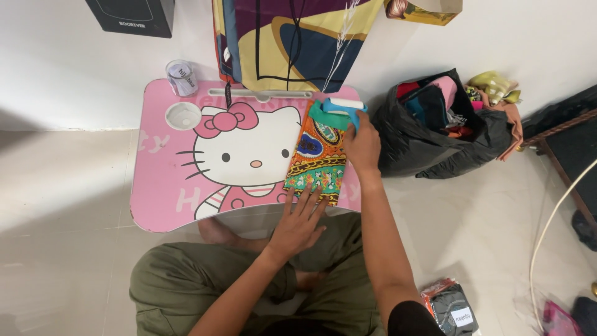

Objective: The person folds a colorful patterned fabric on a small table and uses a lint roller to clean both sides of the garment.

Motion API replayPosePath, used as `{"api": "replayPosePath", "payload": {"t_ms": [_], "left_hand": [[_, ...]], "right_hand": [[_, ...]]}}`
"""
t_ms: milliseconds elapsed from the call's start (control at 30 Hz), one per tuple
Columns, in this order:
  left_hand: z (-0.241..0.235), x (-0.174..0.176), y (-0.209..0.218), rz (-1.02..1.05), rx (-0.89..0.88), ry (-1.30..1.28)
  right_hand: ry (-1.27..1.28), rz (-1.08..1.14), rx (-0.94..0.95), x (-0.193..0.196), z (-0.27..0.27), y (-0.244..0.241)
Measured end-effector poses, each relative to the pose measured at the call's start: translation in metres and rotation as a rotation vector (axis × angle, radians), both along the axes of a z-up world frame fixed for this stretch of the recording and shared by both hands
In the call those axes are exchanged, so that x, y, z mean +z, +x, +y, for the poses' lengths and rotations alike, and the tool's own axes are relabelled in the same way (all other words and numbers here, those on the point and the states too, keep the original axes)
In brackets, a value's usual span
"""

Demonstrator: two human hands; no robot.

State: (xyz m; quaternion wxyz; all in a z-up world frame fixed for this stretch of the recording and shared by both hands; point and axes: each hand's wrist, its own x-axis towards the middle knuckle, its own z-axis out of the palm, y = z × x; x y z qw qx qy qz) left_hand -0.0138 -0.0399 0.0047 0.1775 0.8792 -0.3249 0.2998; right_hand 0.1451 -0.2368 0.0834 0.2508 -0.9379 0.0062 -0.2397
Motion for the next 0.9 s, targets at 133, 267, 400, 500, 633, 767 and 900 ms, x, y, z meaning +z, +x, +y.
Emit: {"api": "replayPosePath", "payload": {"t_ms": [133,267,400,500,633,767,900], "left_hand": [[0.0,-0.001,0.001,-0.01,0.003,-0.012],[-0.001,-0.004,0.003,0.002,-0.003,-0.018],[0.0,-0.007,0.001,0.008,0.002,-0.005],[-0.001,-0.006,0.002,0.012,0.004,-0.012],[0.001,-0.001,0.0,0.002,0.002,-0.028],[0.001,-0.003,0.001,-0.004,-0.009,-0.043],[0.001,-0.003,-0.001,0.003,-0.012,-0.032]], "right_hand": [[0.005,-0.053,0.042,0.025,0.016,-0.05],[0.015,0.167,0.023,0.044,0.053,-0.092],[-0.026,0.12,0.075,0.011,0.06,-0.062],[-0.014,0.083,0.104,0.005,0.063,-0.025],[0.037,0.058,0.145,0.003,0.055,0.009],[0.069,-0.046,0.269,0.005,0.008,0.003],[0.22,-0.057,0.374,0.021,-0.052,-0.046]]}}
